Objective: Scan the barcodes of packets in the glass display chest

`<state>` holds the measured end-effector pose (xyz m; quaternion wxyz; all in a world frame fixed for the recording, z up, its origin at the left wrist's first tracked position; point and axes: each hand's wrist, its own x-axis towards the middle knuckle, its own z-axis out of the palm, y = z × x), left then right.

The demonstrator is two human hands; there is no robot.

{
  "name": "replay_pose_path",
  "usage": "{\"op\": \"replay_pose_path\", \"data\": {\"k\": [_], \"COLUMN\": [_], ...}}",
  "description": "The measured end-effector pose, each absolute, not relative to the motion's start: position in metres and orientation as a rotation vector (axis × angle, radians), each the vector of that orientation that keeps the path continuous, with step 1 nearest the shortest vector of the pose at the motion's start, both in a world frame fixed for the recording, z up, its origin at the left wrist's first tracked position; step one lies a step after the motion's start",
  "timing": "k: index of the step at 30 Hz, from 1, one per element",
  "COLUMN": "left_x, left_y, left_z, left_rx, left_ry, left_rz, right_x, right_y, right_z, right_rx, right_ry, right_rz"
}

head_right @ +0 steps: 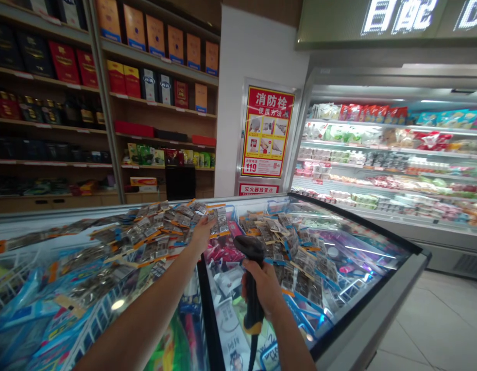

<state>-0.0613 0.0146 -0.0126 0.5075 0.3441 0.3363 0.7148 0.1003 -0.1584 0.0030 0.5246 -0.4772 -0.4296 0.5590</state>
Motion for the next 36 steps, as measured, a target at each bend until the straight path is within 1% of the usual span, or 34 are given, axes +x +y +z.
{"op": "replay_pose_path", "data": {"k": [8,16,24,36], "left_x": [-0.063,-0.063,-0.065,-0.062], "left_y": [0.008,0.007,0.002,-0.001], "left_z": [-0.005,-0.003,0.004,0.008], "left_rx": [0.741,0.813,0.806,0.841], "left_ry": [0.682,0.716,0.707,0.714], "left_rz": [1.668,1.642,1.584,1.599], "right_x": [0.095,0.099,0.093,0.100], "right_y": [-0.161,-0.162,-0.169,-0.166], "right_z": [0.008,0.006,0.012,0.008], "right_rx": [-1.179,-1.188,-1.161,-1.123], "right_ry": [-1.127,-1.125,-1.114,-1.061], "right_rz": [1.308,1.268,1.356,1.307]}}
